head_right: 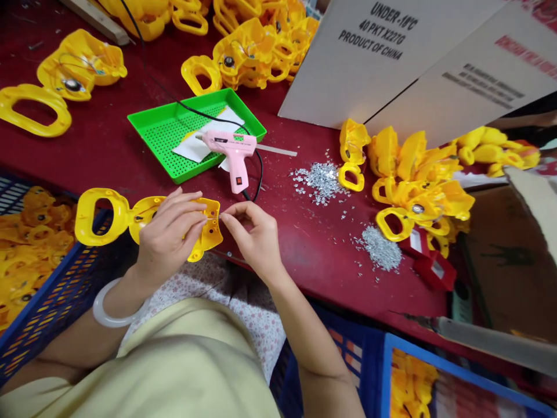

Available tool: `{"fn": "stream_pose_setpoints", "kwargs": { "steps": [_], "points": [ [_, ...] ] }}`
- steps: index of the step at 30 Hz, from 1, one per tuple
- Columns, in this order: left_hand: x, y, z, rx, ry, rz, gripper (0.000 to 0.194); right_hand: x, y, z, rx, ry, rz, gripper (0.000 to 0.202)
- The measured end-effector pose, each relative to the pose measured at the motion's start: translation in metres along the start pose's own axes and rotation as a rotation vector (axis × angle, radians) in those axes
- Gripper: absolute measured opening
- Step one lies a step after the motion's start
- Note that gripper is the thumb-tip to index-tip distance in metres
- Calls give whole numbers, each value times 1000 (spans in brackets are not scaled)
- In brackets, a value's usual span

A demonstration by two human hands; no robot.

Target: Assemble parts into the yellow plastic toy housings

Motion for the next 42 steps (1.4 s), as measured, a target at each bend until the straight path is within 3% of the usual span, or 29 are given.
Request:
{"fn": "stream_pose_setpoints", "kwargs": {
  "steps": [7,17,42],
  "points": [
    [1,-1,-2,76,-6,51,9,-21,8,9,-11,111,-219,10],
    [2,0,-10,238,-89,120,10,-33,16,27,-123,98,-219,11],
    [6,2,-10,239,-127,120,15,-36,18,30,-141,102,-141,14]
  ]
}}
Point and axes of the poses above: each hand's wrist, its own z-axis away from the middle knuckle, its own y-axis out of the palm, x = y × z, the point moved 5 cm from there along -z, towards the middle knuckle, and after that the axes turned 1 degree about y, right-handed, at the moved point
